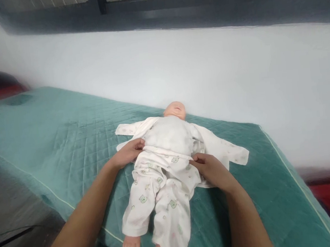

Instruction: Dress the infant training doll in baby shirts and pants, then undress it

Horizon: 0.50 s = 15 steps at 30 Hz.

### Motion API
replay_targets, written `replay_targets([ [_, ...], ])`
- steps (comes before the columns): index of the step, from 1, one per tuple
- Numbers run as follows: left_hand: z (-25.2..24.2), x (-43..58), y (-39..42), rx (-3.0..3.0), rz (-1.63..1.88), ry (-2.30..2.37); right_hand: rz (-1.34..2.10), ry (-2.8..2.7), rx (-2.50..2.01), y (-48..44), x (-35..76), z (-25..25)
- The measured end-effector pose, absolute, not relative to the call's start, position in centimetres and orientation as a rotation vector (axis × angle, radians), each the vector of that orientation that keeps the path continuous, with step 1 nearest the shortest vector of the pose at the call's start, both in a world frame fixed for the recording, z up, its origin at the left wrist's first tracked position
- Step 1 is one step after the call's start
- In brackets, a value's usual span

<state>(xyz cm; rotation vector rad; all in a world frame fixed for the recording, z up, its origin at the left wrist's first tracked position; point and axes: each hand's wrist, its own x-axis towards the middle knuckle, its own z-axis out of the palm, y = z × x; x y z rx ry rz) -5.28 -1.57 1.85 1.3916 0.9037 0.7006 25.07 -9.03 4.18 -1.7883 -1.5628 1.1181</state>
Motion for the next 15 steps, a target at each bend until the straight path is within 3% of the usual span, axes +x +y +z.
replay_targets([
  [11,1.7,-5.1,-1.6,1.406,0.727,0.949,0.728,-1.693,-1.863,-8.2,24.4,3.2],
  [15,2.1,-4.8,-1.5,1.395,0.69,1.015,0.816,-1.565,-1.762,-7.9,24.2,2.5],
])
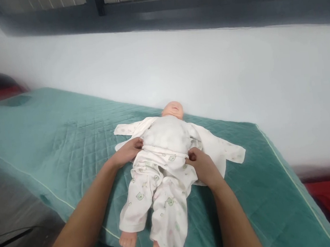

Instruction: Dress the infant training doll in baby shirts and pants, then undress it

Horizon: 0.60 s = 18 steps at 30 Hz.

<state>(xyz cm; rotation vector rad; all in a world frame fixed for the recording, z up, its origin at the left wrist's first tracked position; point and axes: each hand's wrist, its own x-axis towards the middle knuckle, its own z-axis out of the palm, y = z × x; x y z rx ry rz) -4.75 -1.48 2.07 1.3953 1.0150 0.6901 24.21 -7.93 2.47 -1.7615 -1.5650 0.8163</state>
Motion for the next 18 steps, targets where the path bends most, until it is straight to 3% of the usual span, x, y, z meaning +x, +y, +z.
replay_targets([
  [4,3.4,-4.6,-1.3,1.429,0.595,0.949,1.073,-1.454,-1.589,-8.3,23.7,3.0],
  [9,5.2,-4.8,-1.1,1.41,0.572,0.82,1.12,-1.395,-1.458,-9.1,23.8,4.2],
  [18,2.9,-3.8,-1.7,1.154,0.677,0.617,0.803,-1.578,-1.418,-9.3,25.0,5.2],
])
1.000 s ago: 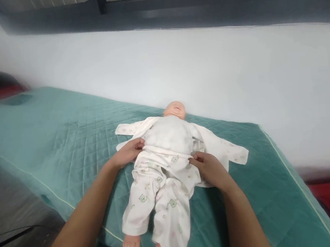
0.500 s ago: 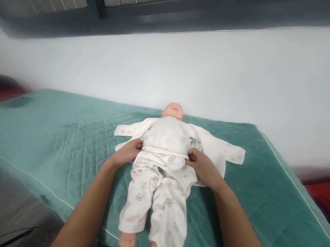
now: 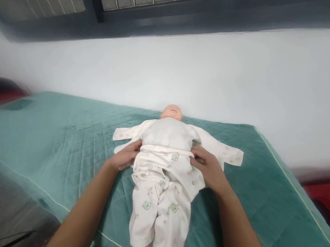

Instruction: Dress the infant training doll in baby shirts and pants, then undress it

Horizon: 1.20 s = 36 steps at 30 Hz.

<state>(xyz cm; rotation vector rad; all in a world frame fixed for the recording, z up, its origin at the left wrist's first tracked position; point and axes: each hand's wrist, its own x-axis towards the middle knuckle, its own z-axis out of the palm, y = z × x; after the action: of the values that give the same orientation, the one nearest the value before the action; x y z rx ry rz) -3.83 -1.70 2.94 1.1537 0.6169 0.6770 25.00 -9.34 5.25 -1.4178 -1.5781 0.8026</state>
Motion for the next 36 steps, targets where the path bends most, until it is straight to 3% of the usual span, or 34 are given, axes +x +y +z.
replay_targets([
  [8,1.8,-3.2,-1.6,1.124,0.838,0.651,0.99,-1.505,-1.46,-9.1,24.5,3.9],
  [15,1.2,-2.2,-1.5,1.16,0.947,0.71,1.354,-1.257,-1.331,-9.1,24.6,3.3],
  [29,3.0,-3.1,-2.5,1.435,0.845,0.7,1.419,-1.444,-1.308,-9.3,24.7,3.9],
  [36,2.7,-2.6,-2.1,1.387,0.797,0.825,1.251,-1.428,-1.456,-8.6,24.6,3.2],
])
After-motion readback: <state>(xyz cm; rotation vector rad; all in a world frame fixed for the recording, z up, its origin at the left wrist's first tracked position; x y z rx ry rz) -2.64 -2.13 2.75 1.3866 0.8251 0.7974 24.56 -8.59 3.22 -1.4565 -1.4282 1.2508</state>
